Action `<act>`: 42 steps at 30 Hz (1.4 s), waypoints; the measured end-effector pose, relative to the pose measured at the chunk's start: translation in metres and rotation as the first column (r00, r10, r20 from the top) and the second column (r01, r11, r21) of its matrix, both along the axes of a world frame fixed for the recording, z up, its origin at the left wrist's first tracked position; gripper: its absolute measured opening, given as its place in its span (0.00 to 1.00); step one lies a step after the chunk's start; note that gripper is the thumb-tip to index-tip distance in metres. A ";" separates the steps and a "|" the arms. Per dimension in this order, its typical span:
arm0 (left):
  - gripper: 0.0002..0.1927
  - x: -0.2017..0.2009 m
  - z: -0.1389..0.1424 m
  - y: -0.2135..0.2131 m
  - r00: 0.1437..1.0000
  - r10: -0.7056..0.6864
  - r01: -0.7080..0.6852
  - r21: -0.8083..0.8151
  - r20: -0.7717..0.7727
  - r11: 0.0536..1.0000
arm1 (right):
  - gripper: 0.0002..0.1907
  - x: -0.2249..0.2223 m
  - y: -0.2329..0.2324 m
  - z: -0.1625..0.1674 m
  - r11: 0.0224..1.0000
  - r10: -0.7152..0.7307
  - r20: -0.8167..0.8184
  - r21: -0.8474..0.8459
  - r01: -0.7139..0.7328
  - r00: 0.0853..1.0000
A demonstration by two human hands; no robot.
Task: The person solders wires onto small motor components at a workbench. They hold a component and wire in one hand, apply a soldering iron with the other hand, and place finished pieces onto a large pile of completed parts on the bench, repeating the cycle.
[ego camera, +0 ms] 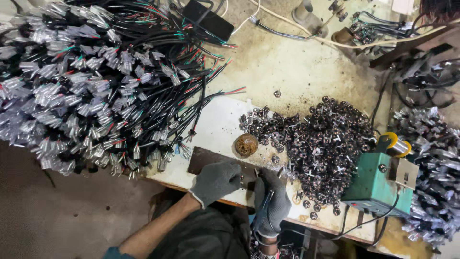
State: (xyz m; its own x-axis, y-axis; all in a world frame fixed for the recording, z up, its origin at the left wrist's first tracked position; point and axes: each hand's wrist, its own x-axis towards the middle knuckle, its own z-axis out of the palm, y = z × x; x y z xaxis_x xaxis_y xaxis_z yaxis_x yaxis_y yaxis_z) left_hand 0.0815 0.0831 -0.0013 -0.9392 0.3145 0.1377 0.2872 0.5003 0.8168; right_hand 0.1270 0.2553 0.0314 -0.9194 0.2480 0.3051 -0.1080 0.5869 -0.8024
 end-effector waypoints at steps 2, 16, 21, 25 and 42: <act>0.06 0.001 -0.002 0.002 0.996 0.002 -0.004 -0.022 -0.087 1.000 | 0.18 0.001 0.008 -0.007 0.999 0.006 -0.042 -0.038 -0.008 0.999; 0.08 0.007 -0.002 0.002 0.999 -0.035 0.035 -0.016 0.009 0.999 | 0.25 0.000 -0.011 0.057 0.893 0.116 -0.222 -0.404 -0.200 0.968; 0.07 0.004 0.002 0.000 0.999 -0.007 0.006 -0.031 -0.033 0.999 | 0.15 0.003 0.043 0.071 0.899 -0.298 -0.368 0.203 0.389 0.881; 0.07 0.003 -0.002 -0.001 1.000 0.001 -0.002 -0.042 -0.021 0.999 | 0.14 0.030 0.071 0.064 0.903 -0.381 -0.463 0.001 0.430 0.800; 0.07 0.007 -0.004 0.009 0.968 0.028 -0.035 -0.024 -0.248 0.999 | 0.12 0.054 0.012 -0.023 0.881 -0.026 -0.359 -0.449 -0.149 0.933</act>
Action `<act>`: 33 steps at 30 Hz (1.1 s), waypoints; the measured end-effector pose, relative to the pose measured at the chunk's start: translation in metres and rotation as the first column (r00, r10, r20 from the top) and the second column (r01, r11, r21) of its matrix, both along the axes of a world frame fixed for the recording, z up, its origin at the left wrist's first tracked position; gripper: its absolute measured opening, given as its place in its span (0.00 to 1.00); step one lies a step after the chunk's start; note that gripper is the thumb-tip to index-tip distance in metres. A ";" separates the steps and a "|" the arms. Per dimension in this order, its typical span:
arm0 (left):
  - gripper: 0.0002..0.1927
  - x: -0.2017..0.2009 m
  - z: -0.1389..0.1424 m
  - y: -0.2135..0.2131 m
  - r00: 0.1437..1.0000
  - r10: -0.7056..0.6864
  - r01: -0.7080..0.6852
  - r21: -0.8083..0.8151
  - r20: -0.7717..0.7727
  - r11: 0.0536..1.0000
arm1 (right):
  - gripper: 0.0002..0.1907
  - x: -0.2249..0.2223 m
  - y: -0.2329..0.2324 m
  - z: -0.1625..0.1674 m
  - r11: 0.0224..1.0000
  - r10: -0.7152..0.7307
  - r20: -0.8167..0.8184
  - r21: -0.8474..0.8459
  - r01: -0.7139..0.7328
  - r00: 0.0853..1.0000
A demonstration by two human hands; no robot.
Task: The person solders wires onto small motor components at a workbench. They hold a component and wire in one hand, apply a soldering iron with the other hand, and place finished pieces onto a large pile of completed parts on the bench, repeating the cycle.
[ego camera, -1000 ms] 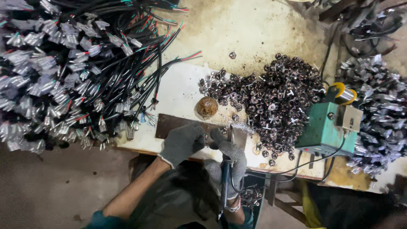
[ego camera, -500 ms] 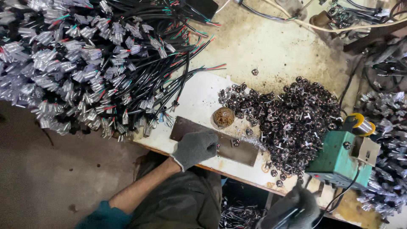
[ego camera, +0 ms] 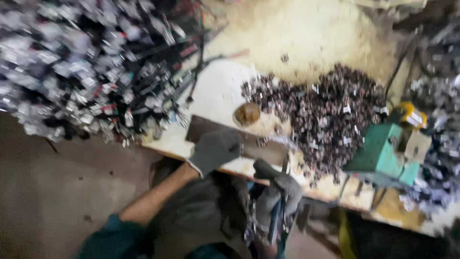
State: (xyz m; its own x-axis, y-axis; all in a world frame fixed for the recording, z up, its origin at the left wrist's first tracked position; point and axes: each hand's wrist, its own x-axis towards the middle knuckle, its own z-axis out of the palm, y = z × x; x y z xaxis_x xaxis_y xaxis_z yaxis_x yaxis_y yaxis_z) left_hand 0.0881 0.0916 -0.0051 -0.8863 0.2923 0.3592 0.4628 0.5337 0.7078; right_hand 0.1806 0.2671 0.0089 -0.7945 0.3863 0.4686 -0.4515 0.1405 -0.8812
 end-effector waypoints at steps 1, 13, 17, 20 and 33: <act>0.07 0.000 0.001 0.002 0.998 -0.029 0.032 -0.058 0.060 0.998 | 0.09 -0.002 0.005 -0.009 0.987 -0.132 0.046 0.098 0.127 0.990; 0.05 -0.001 -0.008 0.011 0.961 -0.039 0.048 -0.028 0.274 0.998 | 0.12 -0.022 0.033 -0.055 0.979 0.140 0.560 0.047 -0.200 0.816; 0.05 -0.008 -0.003 0.017 0.964 -0.019 0.038 -0.067 0.266 0.997 | 0.21 -0.034 0.036 -0.044 0.667 0.087 0.372 0.668 -0.331 0.924; 0.08 -0.008 0.005 0.015 0.975 -0.015 0.028 -0.056 0.220 0.998 | 0.22 -0.040 0.034 -0.027 0.593 0.068 0.423 0.711 -0.378 0.904; 0.07 -0.004 0.059 -0.024 0.995 0.056 -0.025 -0.331 0.085 0.943 | 0.13 -0.031 0.002 -0.016 0.981 -0.080 0.341 -0.139 0.134 0.937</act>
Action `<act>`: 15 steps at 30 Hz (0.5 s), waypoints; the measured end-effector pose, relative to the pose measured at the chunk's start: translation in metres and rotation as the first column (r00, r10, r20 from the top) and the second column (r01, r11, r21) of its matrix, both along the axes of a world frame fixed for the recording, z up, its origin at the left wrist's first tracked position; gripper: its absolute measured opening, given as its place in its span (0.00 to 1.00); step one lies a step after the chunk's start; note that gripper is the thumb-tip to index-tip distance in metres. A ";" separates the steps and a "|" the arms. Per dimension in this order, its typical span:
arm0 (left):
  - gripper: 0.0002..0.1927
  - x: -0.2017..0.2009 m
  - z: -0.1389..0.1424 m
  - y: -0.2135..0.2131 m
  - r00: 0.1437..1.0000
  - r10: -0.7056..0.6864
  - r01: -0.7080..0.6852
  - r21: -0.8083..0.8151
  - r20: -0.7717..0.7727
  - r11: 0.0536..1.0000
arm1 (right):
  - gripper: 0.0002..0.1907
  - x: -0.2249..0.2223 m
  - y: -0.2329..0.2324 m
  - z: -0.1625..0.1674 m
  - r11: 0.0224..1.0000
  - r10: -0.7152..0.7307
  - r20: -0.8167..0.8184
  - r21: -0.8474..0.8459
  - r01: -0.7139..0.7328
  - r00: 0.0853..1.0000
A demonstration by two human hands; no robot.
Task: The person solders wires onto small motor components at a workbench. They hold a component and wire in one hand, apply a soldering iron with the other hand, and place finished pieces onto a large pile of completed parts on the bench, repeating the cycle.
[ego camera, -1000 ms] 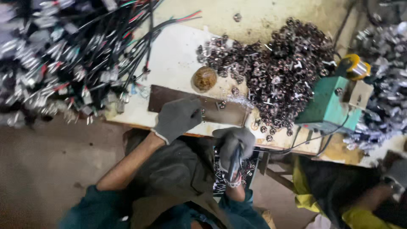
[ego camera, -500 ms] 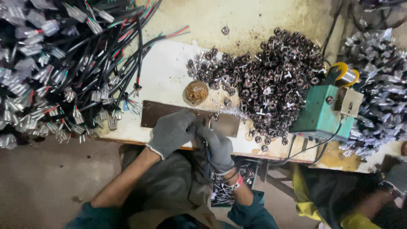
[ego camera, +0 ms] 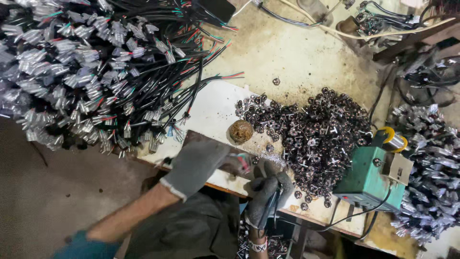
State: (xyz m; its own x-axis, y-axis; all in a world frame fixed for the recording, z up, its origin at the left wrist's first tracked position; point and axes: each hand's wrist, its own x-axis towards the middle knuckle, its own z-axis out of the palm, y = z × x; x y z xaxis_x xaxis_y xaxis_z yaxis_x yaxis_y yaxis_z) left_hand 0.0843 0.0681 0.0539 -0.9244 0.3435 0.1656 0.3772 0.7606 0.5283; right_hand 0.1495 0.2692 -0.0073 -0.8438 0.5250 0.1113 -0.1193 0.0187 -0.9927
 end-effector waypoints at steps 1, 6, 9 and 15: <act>0.06 -0.025 0.018 0.009 0.994 -0.102 0.097 -0.168 -0.024 0.981 | 0.14 0.001 -0.001 0.000 0.997 -0.042 0.011 -0.058 0.043 0.999; 0.20 -0.126 0.098 0.056 0.826 0.088 -0.315 -0.326 -0.557 0.891 | 0.16 0.005 -0.005 0.002 0.997 0.027 -0.032 -0.076 -0.030 0.999; 0.50 -0.126 0.121 0.030 0.805 0.018 -0.004 0.025 -0.594 1.000 | 0.14 0.003 -0.001 -0.004 0.990 -0.029 -0.010 0.141 0.030 1.000; 0.28 -0.142 0.132 -0.078 0.948 0.309 -0.306 -0.053 0.077 0.951 | 0.08 0.006 0.012 -0.018 0.950 0.001 -0.002 0.313 -0.001 1.000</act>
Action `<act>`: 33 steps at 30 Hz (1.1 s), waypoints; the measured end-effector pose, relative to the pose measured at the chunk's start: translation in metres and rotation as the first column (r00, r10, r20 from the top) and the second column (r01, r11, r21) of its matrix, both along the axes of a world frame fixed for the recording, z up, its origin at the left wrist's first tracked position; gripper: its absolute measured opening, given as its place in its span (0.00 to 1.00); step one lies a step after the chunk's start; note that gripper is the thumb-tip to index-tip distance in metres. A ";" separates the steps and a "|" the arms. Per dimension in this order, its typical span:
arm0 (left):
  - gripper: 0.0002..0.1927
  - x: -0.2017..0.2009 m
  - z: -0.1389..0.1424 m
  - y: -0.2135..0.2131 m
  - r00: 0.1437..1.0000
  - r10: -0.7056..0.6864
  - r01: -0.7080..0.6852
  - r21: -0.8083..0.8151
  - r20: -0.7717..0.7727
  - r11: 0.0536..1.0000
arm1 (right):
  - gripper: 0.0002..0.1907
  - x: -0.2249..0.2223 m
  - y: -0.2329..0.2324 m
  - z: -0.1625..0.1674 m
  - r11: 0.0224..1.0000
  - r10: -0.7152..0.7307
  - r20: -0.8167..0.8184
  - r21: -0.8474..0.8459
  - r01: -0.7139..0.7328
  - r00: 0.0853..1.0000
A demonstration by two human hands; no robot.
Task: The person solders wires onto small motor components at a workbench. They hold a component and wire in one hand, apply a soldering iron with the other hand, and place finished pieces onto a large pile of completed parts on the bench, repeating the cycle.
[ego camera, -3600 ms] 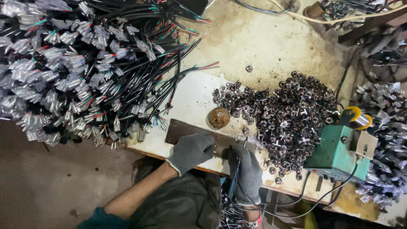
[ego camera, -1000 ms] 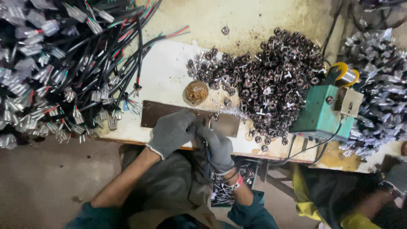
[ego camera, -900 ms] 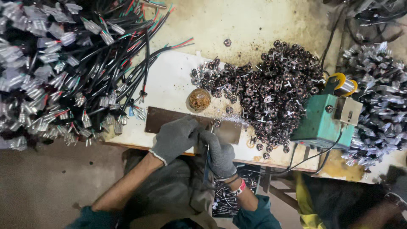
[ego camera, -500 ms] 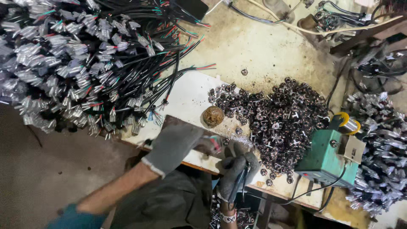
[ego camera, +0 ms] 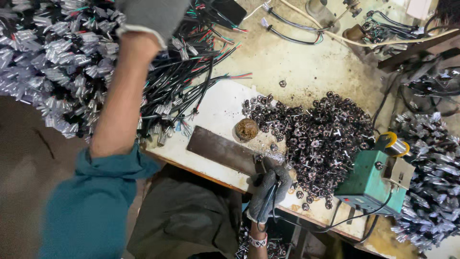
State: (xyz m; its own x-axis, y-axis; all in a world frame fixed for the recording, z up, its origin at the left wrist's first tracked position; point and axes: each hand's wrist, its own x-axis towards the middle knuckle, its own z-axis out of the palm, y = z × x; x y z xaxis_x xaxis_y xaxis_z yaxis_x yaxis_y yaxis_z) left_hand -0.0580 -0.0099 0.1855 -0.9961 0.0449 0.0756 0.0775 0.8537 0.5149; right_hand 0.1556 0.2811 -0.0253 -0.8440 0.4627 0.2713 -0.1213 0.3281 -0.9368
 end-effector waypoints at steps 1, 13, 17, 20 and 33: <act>0.29 -0.002 -0.001 -0.011 0.995 -0.082 0.086 0.080 -0.050 0.993 | 0.07 0.001 0.001 -0.001 0.988 0.017 -0.062 0.155 -0.008 0.998; 0.38 0.164 -0.024 -0.077 0.917 0.251 -0.195 0.199 -0.311 0.960 | 0.10 -0.003 -0.003 0.007 0.983 0.009 0.051 -0.184 0.001 0.999; 0.33 0.181 -0.055 -0.126 0.804 0.503 -0.528 0.007 -0.318 0.849 | 0.10 -0.005 -0.002 0.008 0.988 0.034 0.065 -0.154 -0.023 0.997; 0.29 0.176 -0.074 -0.134 0.779 0.561 -0.592 -0.034 -0.278 0.805 | 0.10 -0.005 -0.002 0.006 0.990 0.018 0.077 -0.141 -0.007 0.997; 0.15 0.172 -0.053 -0.117 0.741 0.093 -0.300 -0.204 -0.665 0.932 | 0.09 -0.004 -0.003 0.002 0.991 0.033 0.070 -0.131 -0.024 0.997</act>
State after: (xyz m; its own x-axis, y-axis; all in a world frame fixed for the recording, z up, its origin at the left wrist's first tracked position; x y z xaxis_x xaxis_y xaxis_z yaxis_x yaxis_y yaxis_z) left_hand 0.1136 -0.1272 0.1327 -0.7061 -0.0244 0.7077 0.1103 0.9834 0.1439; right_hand 0.1514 0.2781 -0.0233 -0.8725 0.4656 0.1483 -0.0592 0.2007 -0.9779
